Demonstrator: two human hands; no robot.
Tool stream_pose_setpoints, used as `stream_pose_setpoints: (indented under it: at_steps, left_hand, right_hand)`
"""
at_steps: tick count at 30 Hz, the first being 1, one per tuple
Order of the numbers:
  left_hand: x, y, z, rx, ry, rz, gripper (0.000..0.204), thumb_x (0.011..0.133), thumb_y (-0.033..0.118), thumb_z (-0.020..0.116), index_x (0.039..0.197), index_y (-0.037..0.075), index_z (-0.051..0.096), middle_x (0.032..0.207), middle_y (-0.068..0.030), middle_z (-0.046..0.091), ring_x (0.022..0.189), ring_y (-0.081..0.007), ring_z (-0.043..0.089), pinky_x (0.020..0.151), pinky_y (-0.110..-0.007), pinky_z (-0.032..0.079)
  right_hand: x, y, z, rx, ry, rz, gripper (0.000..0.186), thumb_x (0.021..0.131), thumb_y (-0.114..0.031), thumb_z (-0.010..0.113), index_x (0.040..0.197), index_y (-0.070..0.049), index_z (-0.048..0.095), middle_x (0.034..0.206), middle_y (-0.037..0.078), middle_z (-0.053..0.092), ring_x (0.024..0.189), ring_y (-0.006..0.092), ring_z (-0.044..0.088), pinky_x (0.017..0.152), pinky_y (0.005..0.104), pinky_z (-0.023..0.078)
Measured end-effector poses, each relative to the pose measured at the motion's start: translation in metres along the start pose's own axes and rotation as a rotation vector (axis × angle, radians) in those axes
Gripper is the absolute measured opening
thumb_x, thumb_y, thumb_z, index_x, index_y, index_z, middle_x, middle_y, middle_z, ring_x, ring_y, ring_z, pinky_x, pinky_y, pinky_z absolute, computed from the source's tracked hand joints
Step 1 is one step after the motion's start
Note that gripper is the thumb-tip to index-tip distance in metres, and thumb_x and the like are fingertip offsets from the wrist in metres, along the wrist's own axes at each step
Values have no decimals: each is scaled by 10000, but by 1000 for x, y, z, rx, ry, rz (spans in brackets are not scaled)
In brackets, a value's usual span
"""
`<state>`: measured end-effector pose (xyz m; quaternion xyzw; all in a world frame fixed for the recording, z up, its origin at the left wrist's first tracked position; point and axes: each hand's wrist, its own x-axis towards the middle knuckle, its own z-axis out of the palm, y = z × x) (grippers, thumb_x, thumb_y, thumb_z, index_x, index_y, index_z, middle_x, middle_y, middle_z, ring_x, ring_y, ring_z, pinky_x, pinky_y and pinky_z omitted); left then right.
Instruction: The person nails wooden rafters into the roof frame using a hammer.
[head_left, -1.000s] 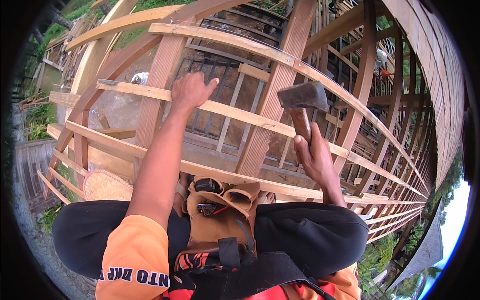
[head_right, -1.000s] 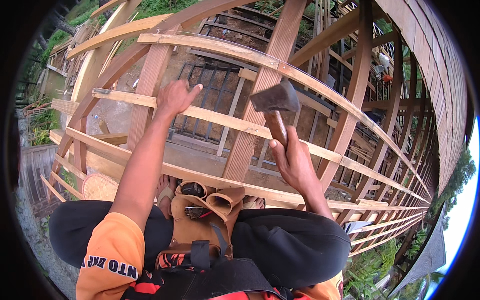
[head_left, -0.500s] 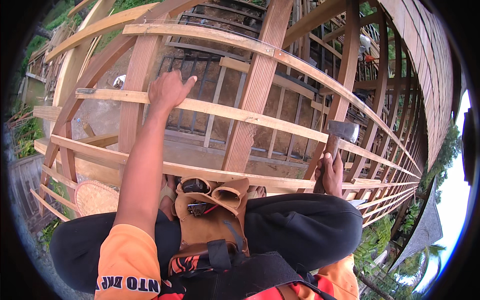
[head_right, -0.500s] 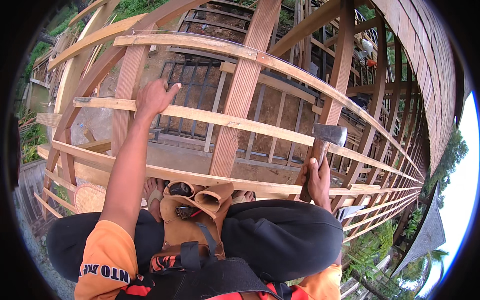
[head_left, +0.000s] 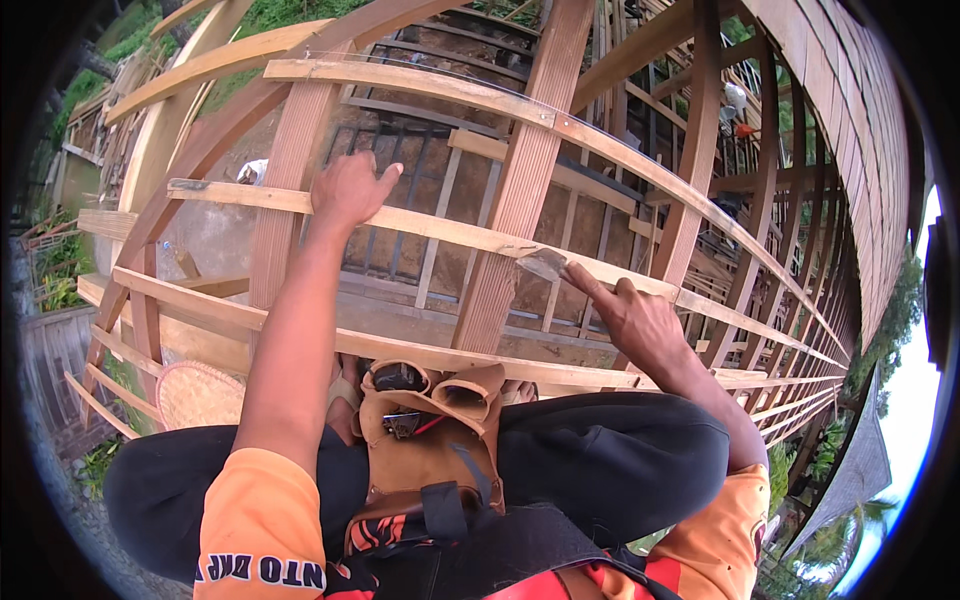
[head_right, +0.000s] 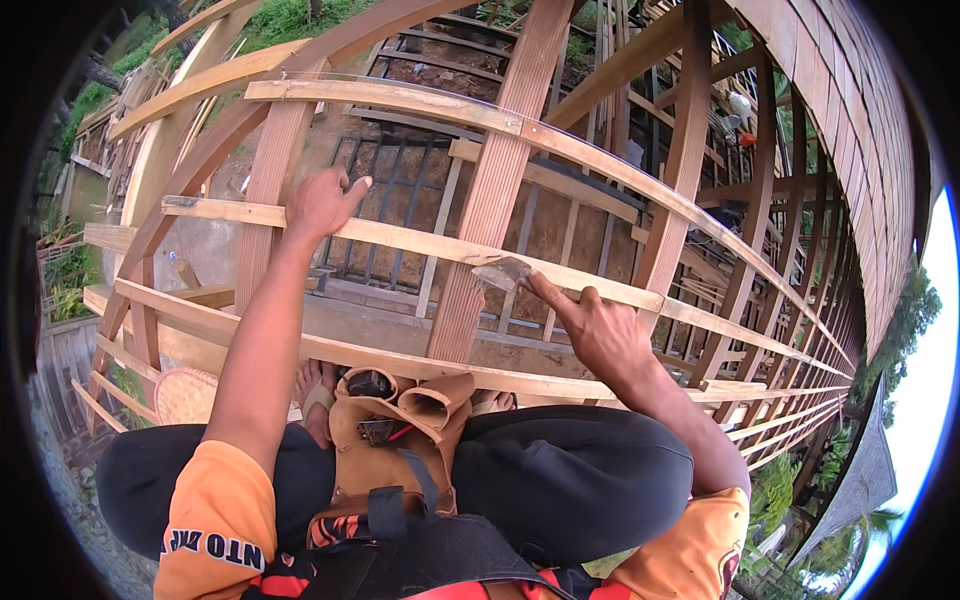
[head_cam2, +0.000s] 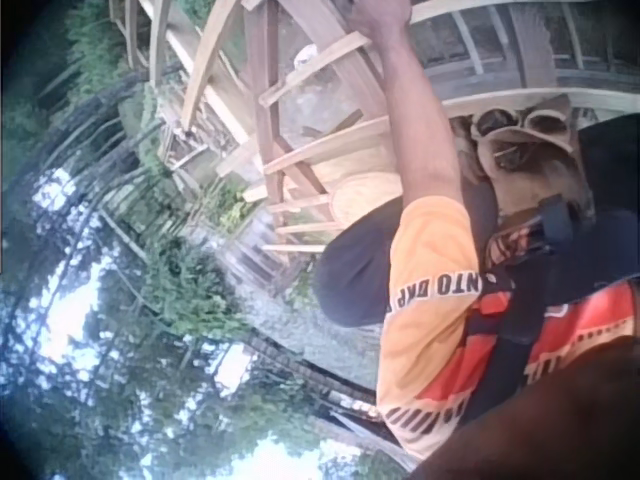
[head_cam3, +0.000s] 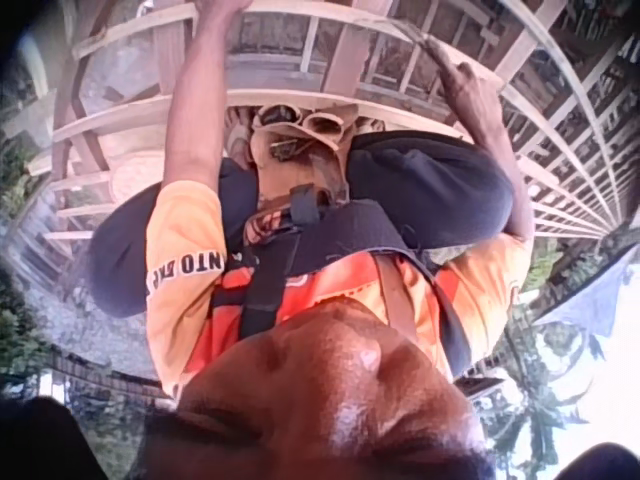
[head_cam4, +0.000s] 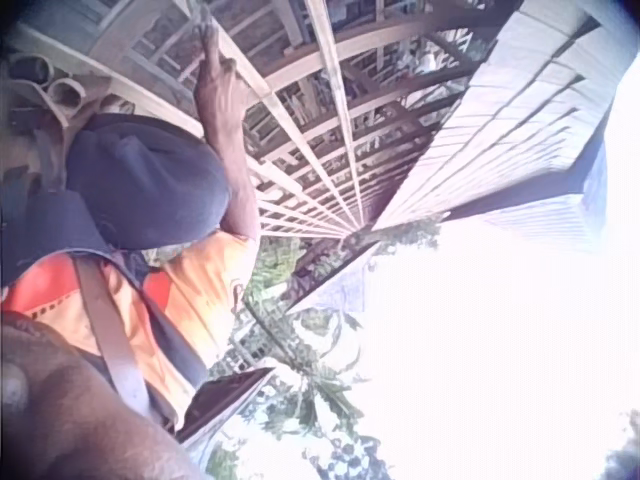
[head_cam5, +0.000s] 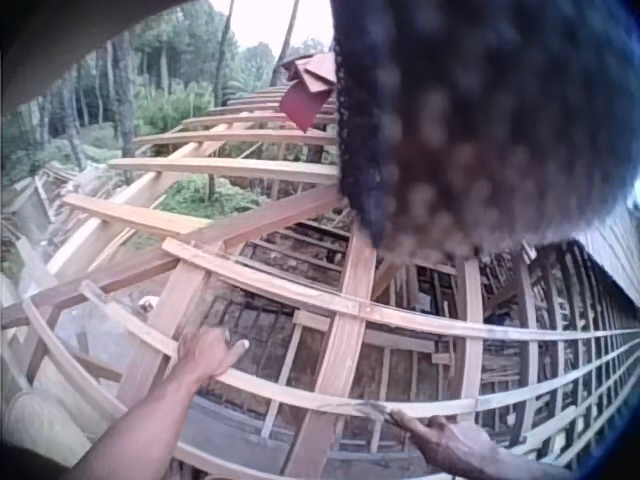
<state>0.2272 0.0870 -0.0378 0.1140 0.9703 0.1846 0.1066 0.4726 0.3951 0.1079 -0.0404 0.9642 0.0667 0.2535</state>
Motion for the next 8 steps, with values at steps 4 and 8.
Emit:
stream_pose_setpoints:
  at_steps: [4, 8]
  left_hand:
    - [-3, -2, -9, 39, -81, -33, 549, 877, 553, 621, 993, 22, 702, 976, -226, 707, 974, -403, 666, 859, -499, 504]
    - [-3, 4, -7, 77, -93, -24, 566, 880, 564, 595, 1015, 28, 717, 1049, -218, 708, 1010, -392, 671, 889, -501, 514]
  right_hand:
    - [-36, 21, 64, 1346, 242, 447, 297, 1036, -241, 510, 1307, -139, 442, 810, 103, 567, 607, 239, 601, 546, 364, 506]
    - [-3, -26, 129, 2307, 729, 633, 163, 1046, -261, 519, 1129, -143, 443, 791, 35, 498, 584, 125, 486, 501, 304, 439]
